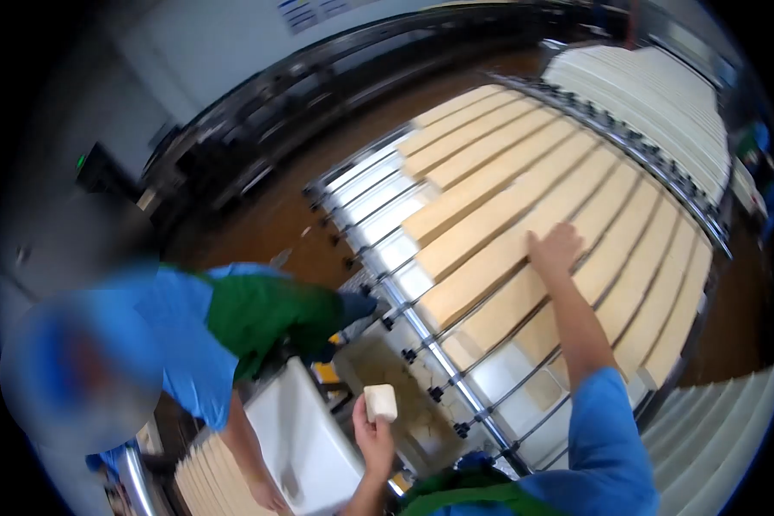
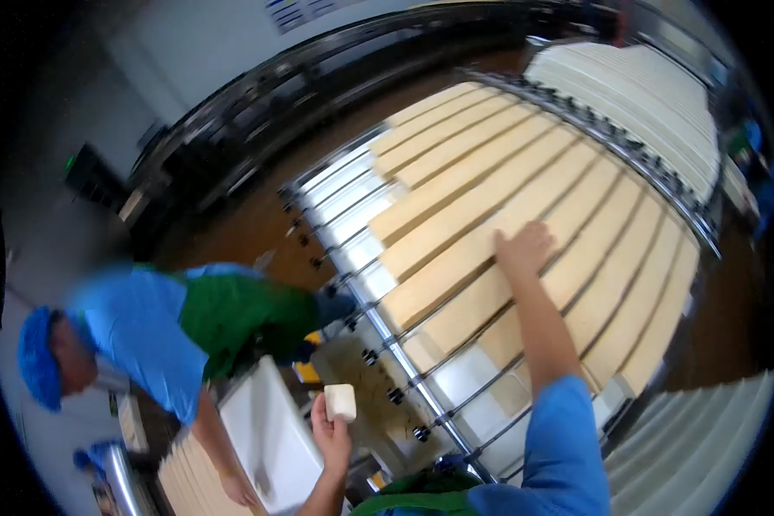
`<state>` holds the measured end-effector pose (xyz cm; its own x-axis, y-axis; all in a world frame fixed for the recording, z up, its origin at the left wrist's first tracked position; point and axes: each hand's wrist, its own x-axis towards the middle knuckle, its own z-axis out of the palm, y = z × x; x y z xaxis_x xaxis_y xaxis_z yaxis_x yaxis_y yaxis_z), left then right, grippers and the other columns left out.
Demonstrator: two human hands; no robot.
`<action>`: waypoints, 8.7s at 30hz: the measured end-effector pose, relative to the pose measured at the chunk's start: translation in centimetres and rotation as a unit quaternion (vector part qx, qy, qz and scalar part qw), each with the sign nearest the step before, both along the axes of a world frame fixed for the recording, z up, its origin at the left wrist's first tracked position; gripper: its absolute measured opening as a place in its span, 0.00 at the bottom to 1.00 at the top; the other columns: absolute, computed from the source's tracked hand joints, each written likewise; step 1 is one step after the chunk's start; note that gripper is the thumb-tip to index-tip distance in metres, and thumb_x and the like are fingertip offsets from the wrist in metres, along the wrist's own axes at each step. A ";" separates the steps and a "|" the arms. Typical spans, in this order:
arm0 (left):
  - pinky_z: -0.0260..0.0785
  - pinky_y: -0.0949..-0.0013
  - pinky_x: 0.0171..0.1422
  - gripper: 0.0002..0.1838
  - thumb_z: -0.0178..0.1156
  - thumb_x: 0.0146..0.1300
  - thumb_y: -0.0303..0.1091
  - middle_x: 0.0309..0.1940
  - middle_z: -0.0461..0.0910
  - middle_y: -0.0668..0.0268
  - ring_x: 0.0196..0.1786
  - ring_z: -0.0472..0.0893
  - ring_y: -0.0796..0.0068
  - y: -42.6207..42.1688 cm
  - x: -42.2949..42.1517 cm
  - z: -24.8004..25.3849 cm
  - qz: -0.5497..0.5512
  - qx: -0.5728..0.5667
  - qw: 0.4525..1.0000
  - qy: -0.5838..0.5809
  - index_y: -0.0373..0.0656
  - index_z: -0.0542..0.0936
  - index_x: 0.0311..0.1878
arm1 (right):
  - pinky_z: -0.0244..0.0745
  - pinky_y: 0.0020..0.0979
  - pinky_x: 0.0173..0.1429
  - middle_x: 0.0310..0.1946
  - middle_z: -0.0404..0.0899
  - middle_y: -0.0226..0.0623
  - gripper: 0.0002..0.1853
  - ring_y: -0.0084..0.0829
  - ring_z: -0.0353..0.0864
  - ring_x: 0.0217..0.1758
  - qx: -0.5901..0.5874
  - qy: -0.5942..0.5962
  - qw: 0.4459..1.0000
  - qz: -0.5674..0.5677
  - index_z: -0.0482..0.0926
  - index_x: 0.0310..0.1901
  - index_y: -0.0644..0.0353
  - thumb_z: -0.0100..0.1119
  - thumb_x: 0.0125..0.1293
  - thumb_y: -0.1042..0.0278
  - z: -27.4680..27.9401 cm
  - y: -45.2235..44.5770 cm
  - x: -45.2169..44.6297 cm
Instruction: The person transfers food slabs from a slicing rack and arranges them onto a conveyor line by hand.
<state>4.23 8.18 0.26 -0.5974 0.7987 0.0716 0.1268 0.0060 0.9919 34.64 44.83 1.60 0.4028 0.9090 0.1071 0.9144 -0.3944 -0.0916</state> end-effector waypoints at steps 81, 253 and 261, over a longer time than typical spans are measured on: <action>0.64 0.51 0.56 0.37 0.66 0.48 0.29 0.53 0.57 0.40 0.50 0.66 0.39 -19.2 -12.1 0.2 -0.010 -0.126 0.955 0.269 0.32 0.60 0.61 | 0.65 0.49 0.65 0.68 0.46 0.60 0.48 0.60 0.62 0.65 0.072 0.408 0.904 0.101 0.50 0.66 0.64 0.67 0.48 0.54 2.7 -35.6 -28.1; 0.69 0.59 0.61 0.37 0.68 0.57 0.40 0.65 0.54 0.47 0.59 0.69 0.48 -7.2 16.8 5.5 -0.513 -0.115 0.820 0.226 0.49 0.64 0.68 | 0.63 0.50 0.57 0.50 0.76 0.45 0.18 0.42 0.71 0.56 -0.037 0.008 0.999 0.011 0.76 0.47 0.62 0.46 0.64 0.58 3.4 -26.6 13.2; 0.61 0.59 0.68 0.35 0.53 0.62 0.23 0.66 0.52 0.44 0.63 0.66 0.47 -4.0 20.1 -0.6 -0.501 -0.004 0.858 0.112 0.48 0.54 0.72 | 0.47 0.53 0.68 0.60 0.65 0.60 0.27 0.56 0.59 0.65 0.161 0.171 0.957 0.169 0.66 0.62 0.66 0.55 0.62 0.63 0.9 -29.8 9.7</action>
